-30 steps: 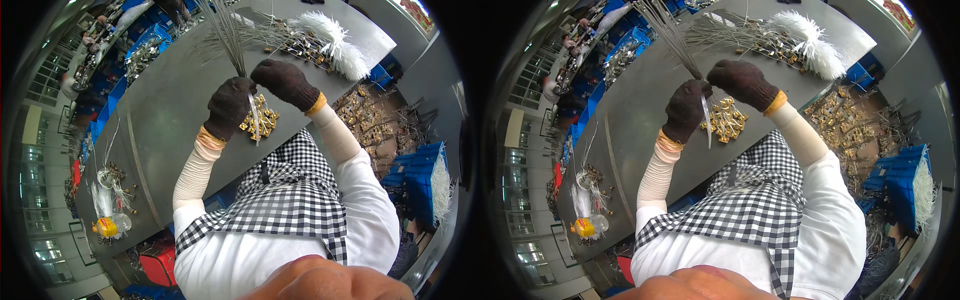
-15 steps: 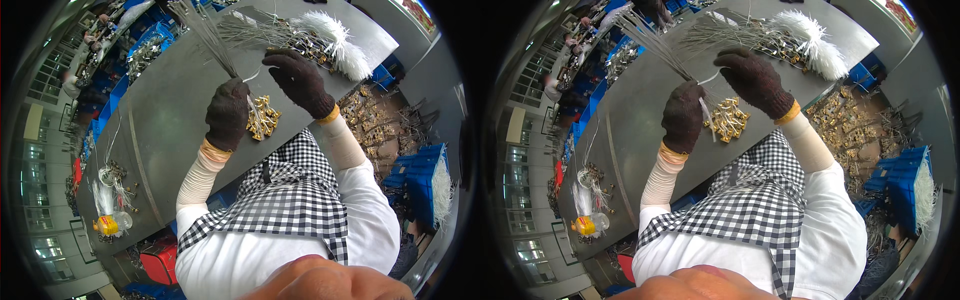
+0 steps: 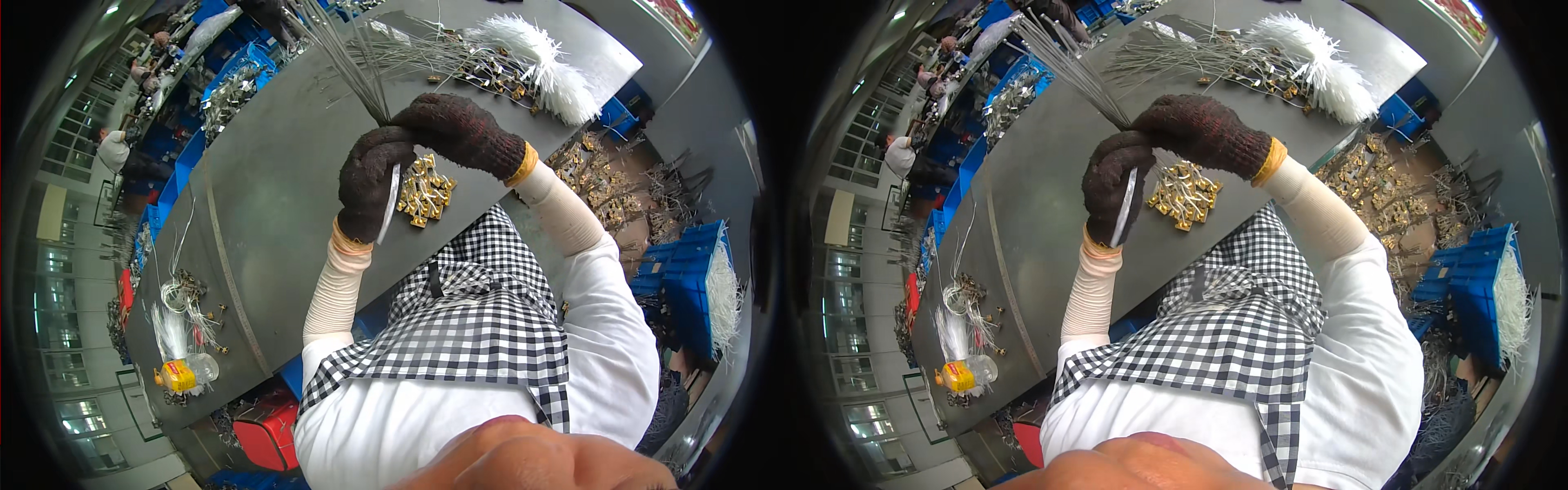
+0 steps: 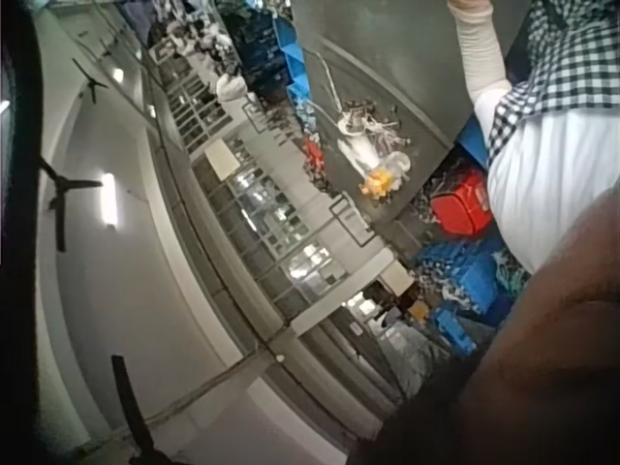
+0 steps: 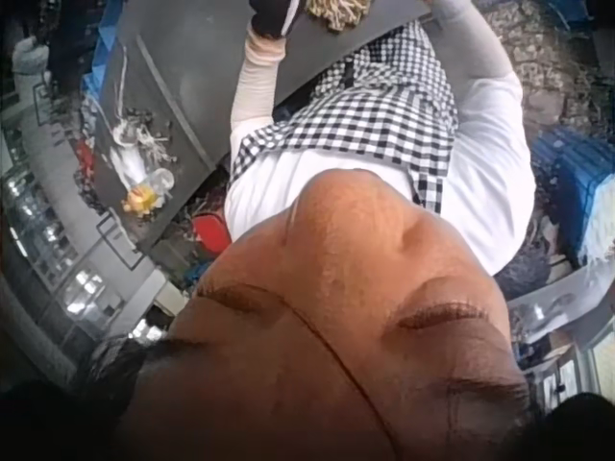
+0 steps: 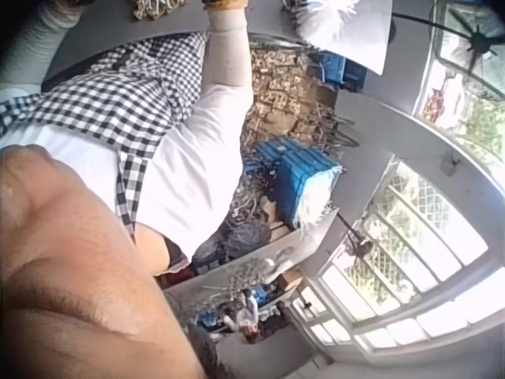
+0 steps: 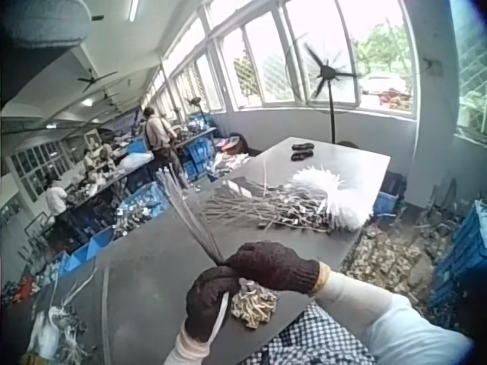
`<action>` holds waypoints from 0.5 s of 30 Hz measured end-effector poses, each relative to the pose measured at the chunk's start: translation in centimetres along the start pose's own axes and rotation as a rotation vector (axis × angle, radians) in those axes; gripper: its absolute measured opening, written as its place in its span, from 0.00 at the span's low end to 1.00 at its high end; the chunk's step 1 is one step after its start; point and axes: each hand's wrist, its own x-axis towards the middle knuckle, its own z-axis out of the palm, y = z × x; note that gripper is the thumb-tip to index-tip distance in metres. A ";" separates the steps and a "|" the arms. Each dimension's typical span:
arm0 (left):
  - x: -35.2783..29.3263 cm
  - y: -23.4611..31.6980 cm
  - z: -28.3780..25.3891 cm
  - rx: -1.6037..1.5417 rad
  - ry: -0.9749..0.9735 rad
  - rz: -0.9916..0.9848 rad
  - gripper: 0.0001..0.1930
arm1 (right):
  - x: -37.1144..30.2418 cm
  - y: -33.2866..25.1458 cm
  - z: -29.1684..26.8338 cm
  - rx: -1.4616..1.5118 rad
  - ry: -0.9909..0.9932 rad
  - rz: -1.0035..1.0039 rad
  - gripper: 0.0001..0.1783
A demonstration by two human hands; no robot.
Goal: The person gathers wired components on the workbench and bundles each group by fastening plastic ties around their wires.
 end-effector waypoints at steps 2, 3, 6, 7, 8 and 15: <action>-0.2 -0.8 0.2 0.010 0.027 0.031 0.09 | 0.1 -0.4 -0.3 -0.035 -0.003 0.004 0.14; -0.3 -1.1 0.3 0.022 0.052 0.064 0.09 | 0.3 -0.8 -0.7 -0.187 -0.037 0.000 0.13; -0.2 -0.2 -0.1 0.225 0.136 0.182 0.09 | 0.8 -1.2 -1.4 -0.469 -0.105 -0.005 0.10; -0.5 -0.3 -0.5 0.225 0.141 0.177 0.09 | 1.0 -1.2 -1.4 -0.599 -0.134 -0.006 0.08; -1.0 -0.6 -1.0 0.195 0.198 0.041 0.09 | 0.7 -0.4 -1.6 -0.655 -0.178 0.078 0.08; -3.1 -1.9 -2.0 0.379 0.210 -0.212 0.07 | -0.4 3.9 -0.7 -0.095 0.041 0.169 0.10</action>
